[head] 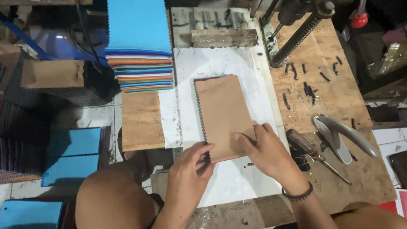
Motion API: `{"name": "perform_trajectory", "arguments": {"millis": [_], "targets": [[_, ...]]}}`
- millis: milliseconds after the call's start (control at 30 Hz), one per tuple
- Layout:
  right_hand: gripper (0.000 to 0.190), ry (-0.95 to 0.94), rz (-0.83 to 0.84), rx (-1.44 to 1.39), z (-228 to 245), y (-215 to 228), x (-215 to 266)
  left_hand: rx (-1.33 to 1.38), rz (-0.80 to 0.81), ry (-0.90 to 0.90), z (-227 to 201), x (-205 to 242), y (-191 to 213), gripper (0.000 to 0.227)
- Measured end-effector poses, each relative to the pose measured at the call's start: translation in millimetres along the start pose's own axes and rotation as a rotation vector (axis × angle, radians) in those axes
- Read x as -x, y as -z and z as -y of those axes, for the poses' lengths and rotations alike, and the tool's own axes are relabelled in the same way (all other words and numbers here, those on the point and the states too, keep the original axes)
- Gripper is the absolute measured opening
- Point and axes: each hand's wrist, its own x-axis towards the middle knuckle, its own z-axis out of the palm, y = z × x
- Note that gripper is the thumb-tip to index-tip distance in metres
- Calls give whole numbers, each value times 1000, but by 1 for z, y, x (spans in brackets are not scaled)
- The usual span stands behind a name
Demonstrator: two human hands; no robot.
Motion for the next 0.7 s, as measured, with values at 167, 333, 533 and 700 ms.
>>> {"name": "perform_trajectory", "arguments": {"millis": [167, 333, 533, 700], "targets": [[73, -204, 39, -439, 51, 16, 25, 90, 31, 40, 11, 2, 0, 46], [48, 70, -127, -356, 20, -11, 16, 86, 2, -80, 9, 6, 3, 43], [49, 243, -165, 37, 3, -6, 23, -72, 47, -79, 9, 11, -2, 33], [14, 429, -313, 17, -62, -11, 22, -86, 45, -68, 5, 14, -3, 35]]}}
